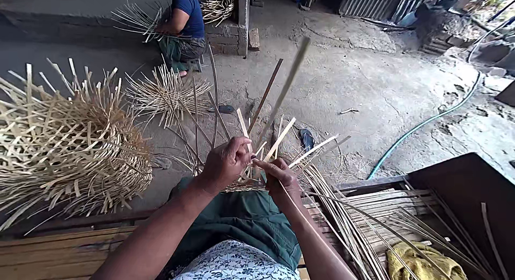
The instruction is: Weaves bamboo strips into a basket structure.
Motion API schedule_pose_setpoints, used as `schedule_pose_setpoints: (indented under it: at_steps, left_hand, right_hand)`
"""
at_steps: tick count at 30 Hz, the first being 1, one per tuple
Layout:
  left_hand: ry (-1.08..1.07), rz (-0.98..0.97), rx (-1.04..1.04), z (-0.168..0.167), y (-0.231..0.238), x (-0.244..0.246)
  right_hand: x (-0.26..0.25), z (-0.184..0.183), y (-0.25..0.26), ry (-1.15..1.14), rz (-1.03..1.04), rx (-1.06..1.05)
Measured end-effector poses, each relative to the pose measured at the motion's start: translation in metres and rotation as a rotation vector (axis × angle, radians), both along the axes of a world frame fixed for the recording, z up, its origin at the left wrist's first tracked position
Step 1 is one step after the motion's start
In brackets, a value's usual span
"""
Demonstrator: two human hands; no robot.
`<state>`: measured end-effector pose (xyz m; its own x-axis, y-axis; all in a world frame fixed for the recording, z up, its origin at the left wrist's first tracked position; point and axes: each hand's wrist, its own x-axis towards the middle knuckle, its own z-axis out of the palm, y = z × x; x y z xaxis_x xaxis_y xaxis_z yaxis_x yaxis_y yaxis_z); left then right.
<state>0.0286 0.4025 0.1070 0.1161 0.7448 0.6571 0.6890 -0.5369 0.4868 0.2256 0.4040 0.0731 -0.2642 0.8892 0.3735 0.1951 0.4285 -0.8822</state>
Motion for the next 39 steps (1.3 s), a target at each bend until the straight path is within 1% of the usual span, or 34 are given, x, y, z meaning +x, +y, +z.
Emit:
schedule_pose_setpoints:
  at_steps: [2, 4, 5, 7, 8, 9, 11, 12, 13, 15, 16, 18, 21, 23, 25, 26, 28, 29, 30, 31, 32, 34, 37, 39]
  left_hand:
    - [0.191, -0.052, 0.135, 0.006, -0.004, 0.005]
    - [0.438, -0.139, 0.123, 0.011, -0.005, 0.01]
    - [0.528, -0.155, 0.097, 0.012, -0.002, 0.011]
    - [0.598, -0.142, 0.056, 0.021, 0.008, 0.005]
    - [0.582, -0.127, 0.055, 0.029, 0.013, 0.0]
    - [0.549, -0.107, 0.073, 0.037, 0.015, -0.003]
    - [0.498, -0.066, 0.135, 0.051, 0.015, -0.005]
    - [0.477, -0.043, 0.174, 0.057, 0.012, -0.003]
    - [0.453, -0.02, 0.208, 0.062, 0.008, 0.0]
    - [0.376, 0.012, 0.268, 0.064, -0.001, 0.007]
    - [0.312, 0.013, 0.276, 0.061, -0.005, 0.009]
    - [0.158, -0.045, 0.18, 0.053, -0.012, 0.009]
    - [-0.076, -0.194, -0.099, 0.029, -0.012, 0.002]
    - [-0.203, -0.235, -0.199, 0.014, -0.007, 0.0]
    - [-0.277, -0.203, -0.235, 0.01, -0.002, -0.001]
    - [-0.282, -0.166, -0.232, 0.009, 0.0, -0.001]
    - [-0.172, -0.056, -0.152, 0.004, 0.004, 0.001]
    - [-0.067, -0.009, -0.063, 0.001, 0.007, 0.003]
    - [0.065, 0.028, 0.033, -0.003, 0.008, 0.005]
    - [0.191, 0.046, 0.082, -0.006, 0.008, 0.007]
    - [0.293, 0.059, 0.082, -0.007, 0.005, 0.009]
    - [0.394, 0.074, 0.072, -0.007, -0.001, 0.014]
    - [0.443, 0.082, 0.065, -0.002, -0.005, 0.017]
    - [0.436, 0.037, 0.028, 0.006, -0.009, 0.018]
  right_hand:
    - [0.002, -0.001, 0.005, 0.07, 0.032, -0.016]
    - [0.003, 0.004, 0.007, 0.221, 0.088, -0.119]
    - [0.003, 0.007, 0.008, 0.293, 0.103, -0.175]
    - [0.004, 0.016, 0.012, 0.335, 0.086, -0.227]
    - [0.005, 0.02, 0.015, 0.266, 0.042, -0.195]
    - [0.006, 0.026, 0.018, 0.118, -0.03, -0.117]
    - [0.006, 0.042, 0.021, -0.255, -0.205, 0.079]
    - [0.005, 0.052, 0.02, -0.382, -0.266, 0.144]
    - [0.003, 0.06, 0.019, -0.458, -0.309, 0.204]
    - [0.003, 0.075, 0.014, -0.507, -0.356, 0.292]
    - [0.003, 0.083, 0.011, -0.497, -0.348, 0.297]
    - [0.006, 0.093, 0.004, -0.499, -0.289, 0.239]
    - [0.007, 0.086, 0.006, -0.586, -0.18, 0.099]
    - [0.01, 0.079, 0.016, -0.599, -0.064, -0.05]
    - [0.02, 0.074, 0.03, -0.491, 0.079, -0.164]
    - [0.025, 0.073, 0.035, -0.406, 0.154, -0.199]
    - [0.032, 0.067, 0.039, -0.261, 0.244, -0.18]
    - [0.034, 0.062, 0.039, -0.222, 0.262, -0.108]
    - [0.037, 0.058, 0.038, -0.219, 0.267, -0.021]
    - [0.039, 0.055, 0.035, -0.248, 0.261, 0.064]
    - [0.04, 0.054, 0.032, -0.284, 0.249, 0.137]
    - [0.037, 0.056, 0.022, -0.404, 0.176, 0.267]
    - [0.023, 0.065, 0.007, -0.666, -0.035, 0.475]
    - [0.022, 0.07, 0.008, -0.821, -0.122, 0.484]
